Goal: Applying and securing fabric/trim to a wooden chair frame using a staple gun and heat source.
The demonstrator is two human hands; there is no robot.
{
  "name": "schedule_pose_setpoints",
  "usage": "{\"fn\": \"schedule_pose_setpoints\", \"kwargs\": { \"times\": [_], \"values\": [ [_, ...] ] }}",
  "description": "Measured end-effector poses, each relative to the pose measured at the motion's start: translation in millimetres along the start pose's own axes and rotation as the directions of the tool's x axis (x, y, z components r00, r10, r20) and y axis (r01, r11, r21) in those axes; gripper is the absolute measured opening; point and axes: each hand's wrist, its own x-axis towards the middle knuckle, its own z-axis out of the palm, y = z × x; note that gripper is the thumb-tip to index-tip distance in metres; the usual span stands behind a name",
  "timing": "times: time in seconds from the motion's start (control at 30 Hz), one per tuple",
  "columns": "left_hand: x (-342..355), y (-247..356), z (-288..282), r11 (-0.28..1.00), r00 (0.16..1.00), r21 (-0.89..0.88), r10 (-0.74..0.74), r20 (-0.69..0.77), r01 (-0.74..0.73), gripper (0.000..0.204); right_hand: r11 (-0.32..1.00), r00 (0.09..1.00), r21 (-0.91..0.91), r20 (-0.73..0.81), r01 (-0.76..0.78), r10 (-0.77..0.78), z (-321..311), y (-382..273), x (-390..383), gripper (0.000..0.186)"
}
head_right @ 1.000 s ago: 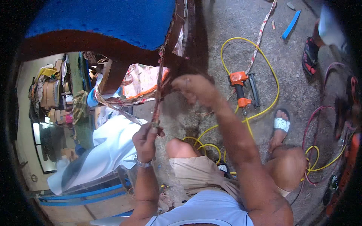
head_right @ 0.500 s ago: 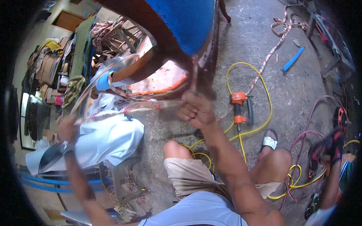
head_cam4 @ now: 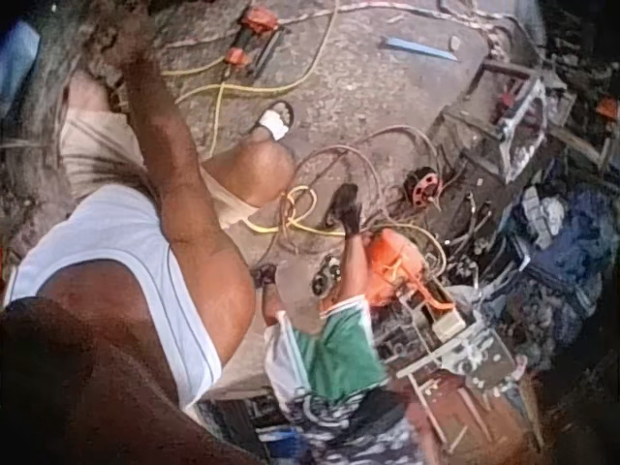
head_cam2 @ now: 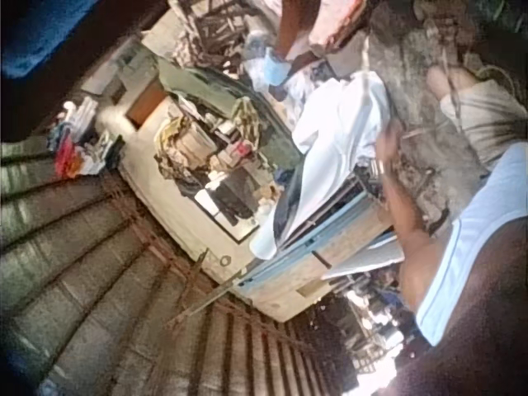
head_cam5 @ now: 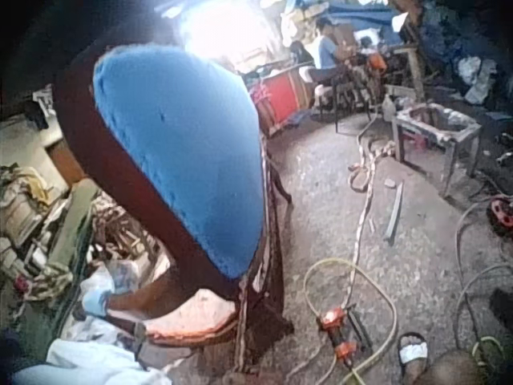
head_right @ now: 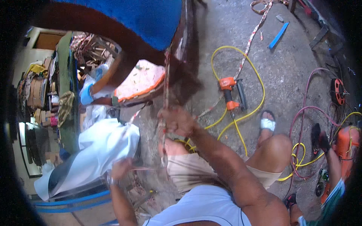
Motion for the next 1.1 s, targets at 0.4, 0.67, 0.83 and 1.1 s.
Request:
{"fn": "schedule_pose_setpoints", "kwargs": {
  "times": [0.4, 0.67, 0.83, 1.1],
  "values": [
    [165.0, 283.1, 114.3, 0.263, 0.490, -0.949, 0.813, 0.315, 0.174, 0.056, 0.975, 0.961, 0.137, 0.238, -0.175, 0.139, -63.5, 48.3, -31.2, 0.037],
    [150.9, 174.0, 120.1, -0.208, 0.550, -0.915, 0.835, 0.018, 0.345, 0.062, 0.865, 0.903, -0.300, 0.029, -0.402, 0.429, -119.5, 11.2, -45.8, 0.042],
    [110.0, 146.0, 158.6, -0.215, 0.576, -0.811, 0.798, 0.175, 0.544, 0.066, 0.950, 0.877, -0.143, -0.441, -0.278, 0.190, -137.5, 14.3, -37.3, 0.042],
    [89.4, 108.8, 176.0, -0.071, 0.754, -0.960, 0.635, 0.168, 0.273, 0.030, 0.608, 0.838, -0.768, -0.457, -0.202, -0.299, -106.6, -13.5, -23.6, 0.034]
  ]
}}
